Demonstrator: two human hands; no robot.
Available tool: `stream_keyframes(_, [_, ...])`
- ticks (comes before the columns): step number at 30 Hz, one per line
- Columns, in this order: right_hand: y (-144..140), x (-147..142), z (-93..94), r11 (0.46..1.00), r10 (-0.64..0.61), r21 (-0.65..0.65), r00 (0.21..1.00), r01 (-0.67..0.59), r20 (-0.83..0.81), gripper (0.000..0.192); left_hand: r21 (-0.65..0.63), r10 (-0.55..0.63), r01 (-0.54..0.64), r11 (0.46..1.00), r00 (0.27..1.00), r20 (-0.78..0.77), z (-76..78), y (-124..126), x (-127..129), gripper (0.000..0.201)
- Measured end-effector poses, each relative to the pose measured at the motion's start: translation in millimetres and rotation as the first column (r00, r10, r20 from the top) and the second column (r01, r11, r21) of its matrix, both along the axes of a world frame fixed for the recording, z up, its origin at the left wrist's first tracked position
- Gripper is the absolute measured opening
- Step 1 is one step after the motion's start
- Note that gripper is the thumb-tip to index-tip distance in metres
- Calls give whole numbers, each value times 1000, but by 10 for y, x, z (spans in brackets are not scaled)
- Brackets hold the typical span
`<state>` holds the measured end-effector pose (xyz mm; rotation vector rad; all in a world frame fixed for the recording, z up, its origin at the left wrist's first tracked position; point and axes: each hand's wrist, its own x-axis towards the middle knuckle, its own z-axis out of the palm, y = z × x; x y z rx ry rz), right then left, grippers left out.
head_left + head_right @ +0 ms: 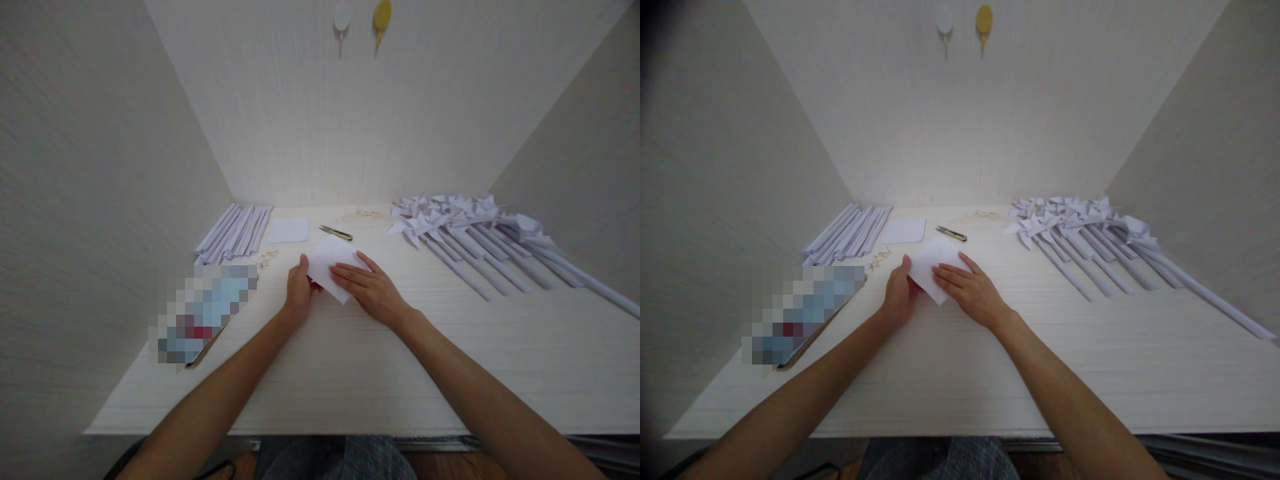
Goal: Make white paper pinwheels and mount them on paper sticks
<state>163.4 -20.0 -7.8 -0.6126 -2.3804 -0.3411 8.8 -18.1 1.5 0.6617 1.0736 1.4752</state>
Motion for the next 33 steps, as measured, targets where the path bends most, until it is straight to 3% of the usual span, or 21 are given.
stream_keyframes(3, [-3,6,0,1000,2,11,1000,-2,-2,35,-36,6,-2,999,992,124,44,7,-12,32])
stream_keyframes(8, [-8,24,6,1000,-11,26,1000,11,16,34,7,-151,154,988,962,228,62,-2,-35,41])
stream_keyframes(13, [-5,8,7,1000,-9,20,999,8,42,33,36,-133,129,991,979,156,12,-24,10,18])
stream_keyframes(18, [-34,-22,10,995,-9,-100,1000,11,21,32,51,-116,111,993,986,122,-21,-24,24,22])
stream_keyframes(21, [-77,-39,24,966,-22,-259,995,-3,-92,30,87,-159,150,985,981,108,-20,-29,16,26])
stream_keyframes(25, [-116,-61,56,881,-111,-471,945,-50,-307,27,109,-209,198,974,973,100,-21,-37,18,28])
stream_keyframes(28, [-109,-79,72,855,-171,-513,888,-82,-426,22,107,-239,228,968,965,105,-24,-40,26,27])
stream_keyframes(33, [-45,-87,40,834,-327,-550,777,-31,-539,22,111,-258,247,963,961,97,-22,-30,33,26])
